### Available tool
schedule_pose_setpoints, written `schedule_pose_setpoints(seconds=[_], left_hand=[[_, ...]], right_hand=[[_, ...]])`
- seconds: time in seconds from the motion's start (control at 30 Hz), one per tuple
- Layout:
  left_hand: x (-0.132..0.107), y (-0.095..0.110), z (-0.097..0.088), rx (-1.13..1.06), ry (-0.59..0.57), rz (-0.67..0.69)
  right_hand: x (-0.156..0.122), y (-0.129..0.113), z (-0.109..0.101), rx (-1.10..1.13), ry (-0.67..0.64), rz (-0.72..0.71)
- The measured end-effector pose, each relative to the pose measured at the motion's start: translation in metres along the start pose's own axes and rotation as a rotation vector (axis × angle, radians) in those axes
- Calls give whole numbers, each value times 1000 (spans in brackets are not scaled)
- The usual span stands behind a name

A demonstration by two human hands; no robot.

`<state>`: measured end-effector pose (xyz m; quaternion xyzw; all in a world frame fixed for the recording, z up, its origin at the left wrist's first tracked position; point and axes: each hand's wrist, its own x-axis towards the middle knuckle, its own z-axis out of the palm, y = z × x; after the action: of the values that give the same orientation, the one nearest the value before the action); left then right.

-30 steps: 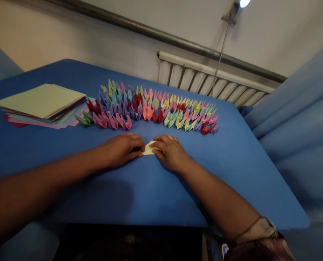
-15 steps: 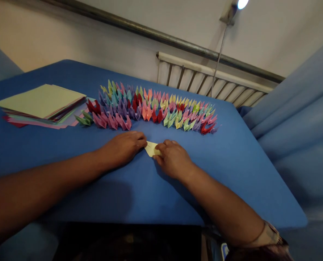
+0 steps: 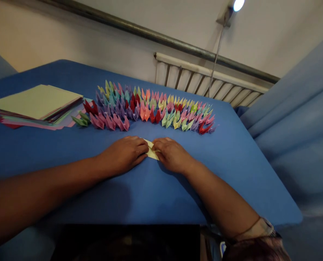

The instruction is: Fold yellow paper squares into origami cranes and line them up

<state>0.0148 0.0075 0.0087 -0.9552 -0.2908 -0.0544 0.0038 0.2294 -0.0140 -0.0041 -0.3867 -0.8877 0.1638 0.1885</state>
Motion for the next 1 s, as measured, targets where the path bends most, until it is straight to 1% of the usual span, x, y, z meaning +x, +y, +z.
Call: schedule_pose_setpoints(seconds=[0.13, 0.27, 0.4, 0.53, 0.73, 0.9, 1.0], left_hand=[[-1, -8, -2, 29, 0, 9], [-3, -16, 1, -35, 10, 2], [-5, -17, 0, -112, 2, -2], [-5, -15, -3, -150, -11, 5], [-2, -16, -1, -49, 11, 92], [-3, -16, -1, 25, 29, 108], [-2, -14, -3, 81, 31, 126]], right_hand=[[-4, -10, 2, -28, -2, 51], [-3, -15, 7, -103, -5, 95], [-1, -14, 12, -126, 33, 138], [-1, -8, 14, -112, 42, 113], [7, -1, 14, -144, 30, 58], [12, -4, 13, -254, 10, 50], [11, -5, 12, -253, 12, 41]])
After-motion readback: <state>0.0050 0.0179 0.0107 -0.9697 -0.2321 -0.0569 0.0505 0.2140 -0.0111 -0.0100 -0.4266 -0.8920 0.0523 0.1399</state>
